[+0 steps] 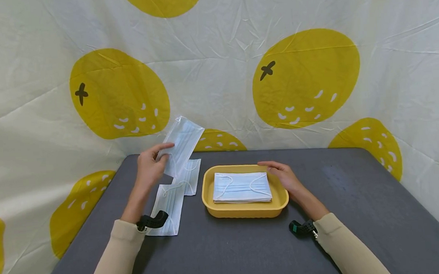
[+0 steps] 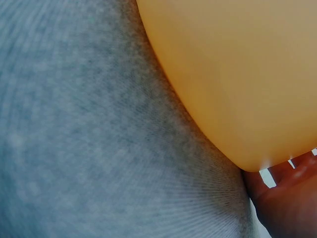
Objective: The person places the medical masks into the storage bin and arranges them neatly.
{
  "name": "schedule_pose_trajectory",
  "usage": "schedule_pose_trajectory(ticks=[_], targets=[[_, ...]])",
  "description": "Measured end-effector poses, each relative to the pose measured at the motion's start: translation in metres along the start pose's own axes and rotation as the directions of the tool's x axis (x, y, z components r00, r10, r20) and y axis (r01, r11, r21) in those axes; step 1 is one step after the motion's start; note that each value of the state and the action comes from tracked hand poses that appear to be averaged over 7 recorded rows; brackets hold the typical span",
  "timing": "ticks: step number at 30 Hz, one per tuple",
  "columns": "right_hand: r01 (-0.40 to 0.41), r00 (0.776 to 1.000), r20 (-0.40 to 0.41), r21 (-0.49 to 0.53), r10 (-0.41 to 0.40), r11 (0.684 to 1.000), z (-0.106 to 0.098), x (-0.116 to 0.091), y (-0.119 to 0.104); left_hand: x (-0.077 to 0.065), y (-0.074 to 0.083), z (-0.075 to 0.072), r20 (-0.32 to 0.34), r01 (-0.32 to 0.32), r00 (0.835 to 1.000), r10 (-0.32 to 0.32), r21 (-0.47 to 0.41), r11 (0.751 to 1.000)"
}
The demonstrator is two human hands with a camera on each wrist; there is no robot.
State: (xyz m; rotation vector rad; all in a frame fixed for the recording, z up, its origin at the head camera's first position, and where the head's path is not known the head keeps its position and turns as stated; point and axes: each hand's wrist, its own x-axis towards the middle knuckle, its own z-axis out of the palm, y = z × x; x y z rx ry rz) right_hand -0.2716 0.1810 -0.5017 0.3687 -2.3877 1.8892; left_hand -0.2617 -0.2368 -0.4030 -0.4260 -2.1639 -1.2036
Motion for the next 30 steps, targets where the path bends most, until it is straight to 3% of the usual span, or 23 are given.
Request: schedule_pose_trajectory(ticks=[30], targets=[[0.021,1.0,0.0,0.02,-0.021,1.0,0.001,0.0,0.002,-0.016,0.03,0.026,0.173,-0.052,0.984,0.054,-0.017,0.999]])
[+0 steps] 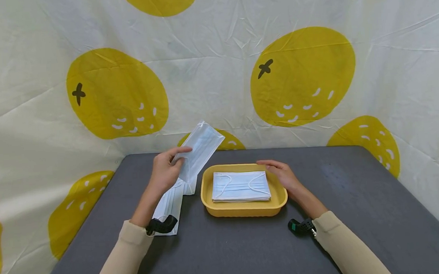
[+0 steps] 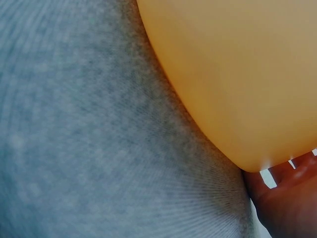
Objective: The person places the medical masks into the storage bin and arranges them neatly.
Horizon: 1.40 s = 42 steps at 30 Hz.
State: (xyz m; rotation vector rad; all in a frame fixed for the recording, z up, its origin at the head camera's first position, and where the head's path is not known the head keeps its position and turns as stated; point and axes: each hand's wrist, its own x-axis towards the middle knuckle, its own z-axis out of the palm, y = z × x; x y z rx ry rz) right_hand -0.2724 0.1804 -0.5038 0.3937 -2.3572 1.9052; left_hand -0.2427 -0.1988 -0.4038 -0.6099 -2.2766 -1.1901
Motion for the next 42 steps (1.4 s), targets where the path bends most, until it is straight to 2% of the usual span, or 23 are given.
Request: schedule_pose_trajectory(ticks=[13,22,32,42], targets=[[-0.013,1.0,-0.003,-0.001,0.013,1.0,0.003,0.001,-0.002,-0.002,0.008,0.019,0.081,-0.024,0.996,0.023,0.012,1.0],[-0.004,1.0,-0.003,0.026,0.004,1.0,0.002,0.0,-0.002,-0.001,0.015,0.039,0.167,-0.073,0.983,0.072,0.002,0.997],[-0.038,0.999,-0.033,0.029,0.039,0.999,0.002,0.0,-0.002,0.003,0.019,0.059,0.284,-0.166,0.947,0.148,0.039,0.985],[-0.064,0.996,-0.055,-0.006,0.063,0.998,-0.001,0.0,0.0,0.015,0.024,0.07,0.419,-0.211,0.892,0.17,0.055,0.976]])
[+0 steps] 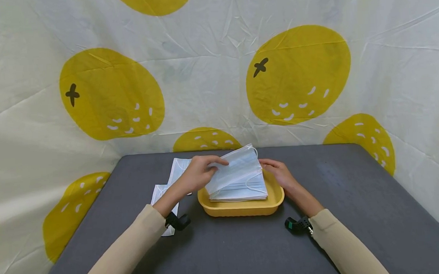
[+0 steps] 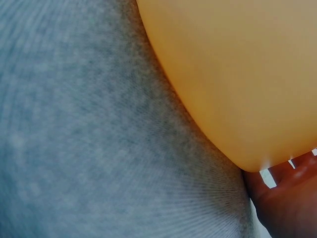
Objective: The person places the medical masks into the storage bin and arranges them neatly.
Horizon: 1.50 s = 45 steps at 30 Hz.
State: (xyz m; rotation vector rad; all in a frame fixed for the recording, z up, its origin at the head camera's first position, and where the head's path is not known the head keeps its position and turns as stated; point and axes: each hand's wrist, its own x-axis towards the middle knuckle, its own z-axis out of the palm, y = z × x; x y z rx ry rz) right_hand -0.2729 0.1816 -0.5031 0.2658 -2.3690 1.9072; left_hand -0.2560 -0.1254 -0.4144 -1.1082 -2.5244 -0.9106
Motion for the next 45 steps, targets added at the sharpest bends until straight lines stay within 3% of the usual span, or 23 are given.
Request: schedule_pose_trajectory(ticks=[6,12,22,28,34,45], targets=[[-0.004,1.0,-0.003,0.006,0.005,1.0,0.0,0.0,0.001,0.009,-0.001,-0.002,0.084,0.014,0.996,-0.01,-0.038,0.999],[-0.033,0.999,-0.01,0.007,0.033,0.999,0.001,0.0,0.001,0.02,-0.005,-0.002,0.182,-0.014,0.983,0.027,-0.071,0.997],[-0.024,1.0,0.018,0.05,0.023,0.998,0.0,0.0,0.001,0.035,-0.01,0.001,0.366,0.032,0.93,0.016,-0.125,0.992],[0.003,1.0,0.023,0.056,-0.005,0.998,0.0,0.0,0.002,0.043,-0.015,0.004,0.427,0.016,0.903,0.043,-0.133,0.991],[0.001,0.999,0.047,0.102,-0.006,0.995,0.001,0.001,0.001,0.049,-0.018,0.008,0.482,0.035,0.876,0.029,-0.123,0.992],[0.009,0.999,0.048,0.088,-0.014,0.996,0.001,0.001,0.0,0.051,-0.022,0.016,0.487,0.076,0.873,-0.018,-0.101,0.992]])
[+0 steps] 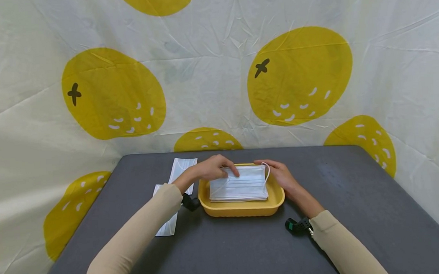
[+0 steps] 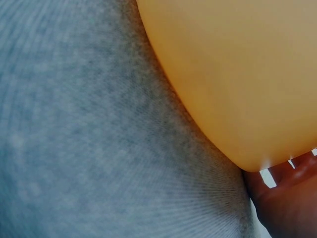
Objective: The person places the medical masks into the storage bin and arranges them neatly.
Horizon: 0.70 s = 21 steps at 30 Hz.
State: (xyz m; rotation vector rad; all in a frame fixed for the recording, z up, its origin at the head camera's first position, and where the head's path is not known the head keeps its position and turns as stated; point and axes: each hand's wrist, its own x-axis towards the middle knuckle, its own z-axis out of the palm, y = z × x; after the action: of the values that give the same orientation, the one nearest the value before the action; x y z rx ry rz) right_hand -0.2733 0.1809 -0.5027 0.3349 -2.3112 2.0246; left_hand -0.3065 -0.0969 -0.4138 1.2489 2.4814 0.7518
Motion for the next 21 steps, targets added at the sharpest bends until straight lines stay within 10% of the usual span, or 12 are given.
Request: schedule_pose_trajectory(ticks=[21], targets=[[0.02,1.0,0.006,-0.01,-0.02,1.0,0.0009,-0.0008,-0.0007,0.008,-0.0072,0.0051,-0.013,0.028,1.0,-0.027,0.1,0.995]])
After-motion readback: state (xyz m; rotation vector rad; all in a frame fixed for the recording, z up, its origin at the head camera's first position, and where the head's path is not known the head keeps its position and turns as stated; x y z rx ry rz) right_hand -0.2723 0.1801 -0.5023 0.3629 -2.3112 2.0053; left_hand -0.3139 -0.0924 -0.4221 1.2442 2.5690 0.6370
